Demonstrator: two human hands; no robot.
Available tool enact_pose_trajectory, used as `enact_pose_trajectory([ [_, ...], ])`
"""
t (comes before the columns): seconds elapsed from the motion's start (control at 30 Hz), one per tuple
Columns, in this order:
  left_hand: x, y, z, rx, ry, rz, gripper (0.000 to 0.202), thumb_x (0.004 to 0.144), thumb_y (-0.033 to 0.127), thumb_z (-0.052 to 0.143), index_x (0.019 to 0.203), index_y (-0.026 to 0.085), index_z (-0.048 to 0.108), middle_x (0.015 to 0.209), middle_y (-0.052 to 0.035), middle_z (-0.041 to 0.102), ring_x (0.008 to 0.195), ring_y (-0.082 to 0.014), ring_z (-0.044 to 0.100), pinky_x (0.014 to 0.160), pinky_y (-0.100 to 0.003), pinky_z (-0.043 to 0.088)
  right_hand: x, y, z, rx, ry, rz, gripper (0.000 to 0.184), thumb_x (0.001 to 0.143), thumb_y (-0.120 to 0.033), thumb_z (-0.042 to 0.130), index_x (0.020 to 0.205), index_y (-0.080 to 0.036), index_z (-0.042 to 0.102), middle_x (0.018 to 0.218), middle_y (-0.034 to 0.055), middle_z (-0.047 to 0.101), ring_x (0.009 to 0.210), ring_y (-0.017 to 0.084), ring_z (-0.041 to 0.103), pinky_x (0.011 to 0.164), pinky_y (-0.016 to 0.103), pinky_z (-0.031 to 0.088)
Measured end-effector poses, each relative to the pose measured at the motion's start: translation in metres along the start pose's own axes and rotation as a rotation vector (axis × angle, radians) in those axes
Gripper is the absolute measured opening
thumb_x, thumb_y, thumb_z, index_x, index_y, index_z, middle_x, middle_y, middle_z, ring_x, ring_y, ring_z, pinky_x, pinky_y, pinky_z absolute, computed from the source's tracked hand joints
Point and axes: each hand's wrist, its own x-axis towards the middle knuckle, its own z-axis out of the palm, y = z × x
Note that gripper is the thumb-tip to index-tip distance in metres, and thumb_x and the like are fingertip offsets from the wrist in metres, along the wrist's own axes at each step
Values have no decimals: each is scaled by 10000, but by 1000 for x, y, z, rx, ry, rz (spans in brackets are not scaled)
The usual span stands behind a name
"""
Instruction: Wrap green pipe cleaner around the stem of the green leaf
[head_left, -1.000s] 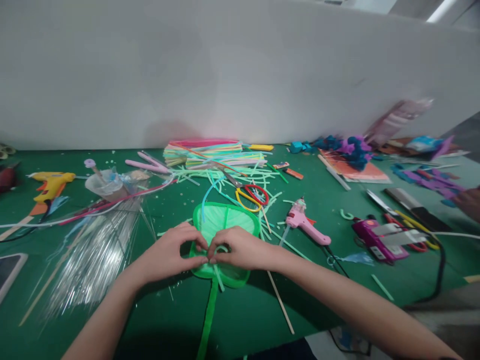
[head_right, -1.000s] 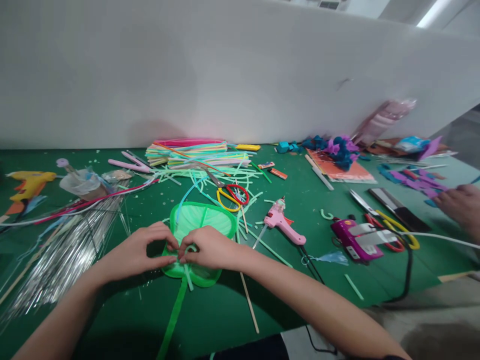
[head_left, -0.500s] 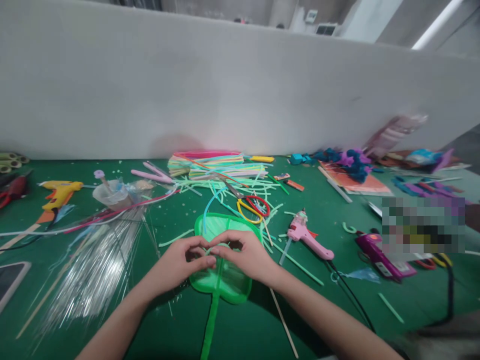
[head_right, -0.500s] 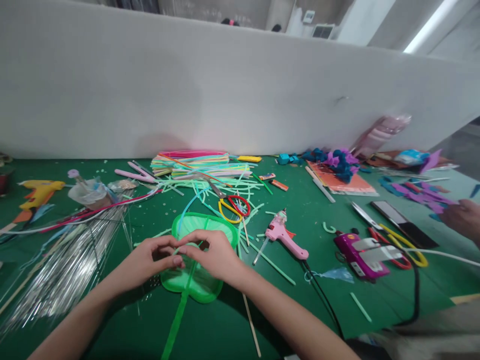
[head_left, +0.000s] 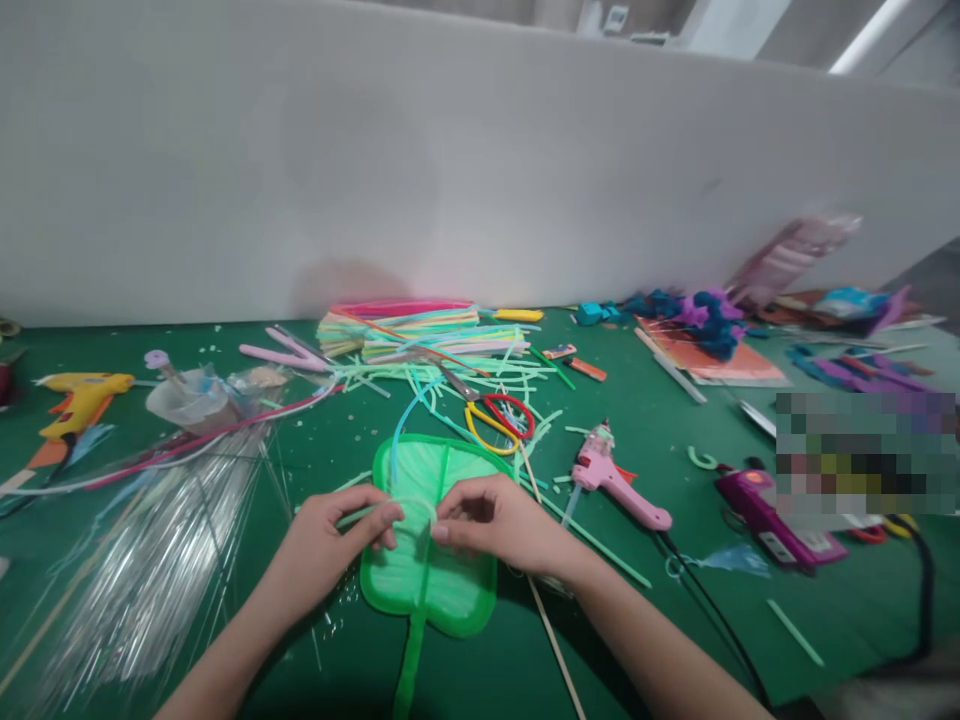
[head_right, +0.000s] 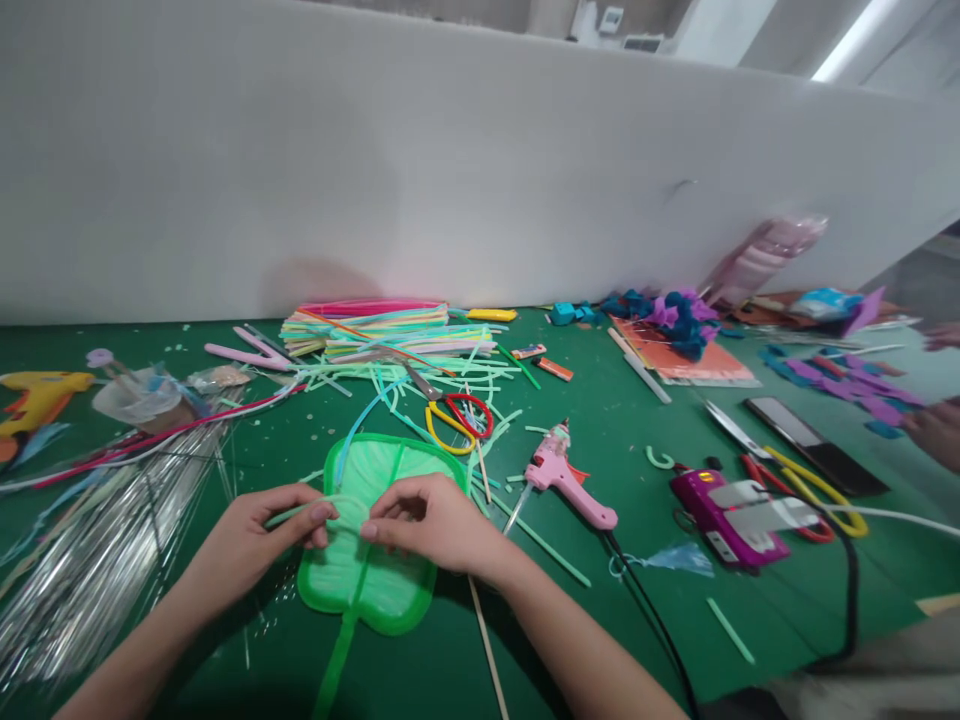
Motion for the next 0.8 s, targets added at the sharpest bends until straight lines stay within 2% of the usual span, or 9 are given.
enact_pose_trajectory([
  [0.13,-1,2,2,28,-5,-3,378,890,531,590,753,201,713,675,-3,701,687,-165,624,691,-263,438,0,4,-2,-77,-27,-36,237,688,-330,833,754,-148,697,620,-32,611,574,96,514,557,214,390],
  [0.3,-2,0,8,82,41,65,307,887,502,604,935,227,733,877,-4,742,802,-171,649,715,-250,458,2,12,-2,-209,-26,-91,69,733,-193,702,737,-142,655,649,-36,582,597,88,487,584,210,394],
  [0.37,-2,-2,9,95,39,68,291,882,493,614,934,232,731,871,2,738,786,-165,647,697,-246,458,2,13,0,-242,-9,-101,33,723,-164,672,733,-144,648,648,-37,576,598,90,485,582,210,394],
  [0.6,-1,-3,9,124,4,71,265,887,470,614,873,229,724,781,19,711,724,-150,620,658,-239,437,0,13,6,-341,32,-174,19,745,-167,643,747,-149,649,659,-32,584,601,94,487,564,207,374],
  [0.8,-3,2,11,139,53,112,277,891,440,603,770,200,671,682,21,657,644,-140,580,605,-236,420,-1,9,7,-289,150,-223,82,798,-224,614,758,-153,613,647,-26,543,598,109,471,566,228,364],
])
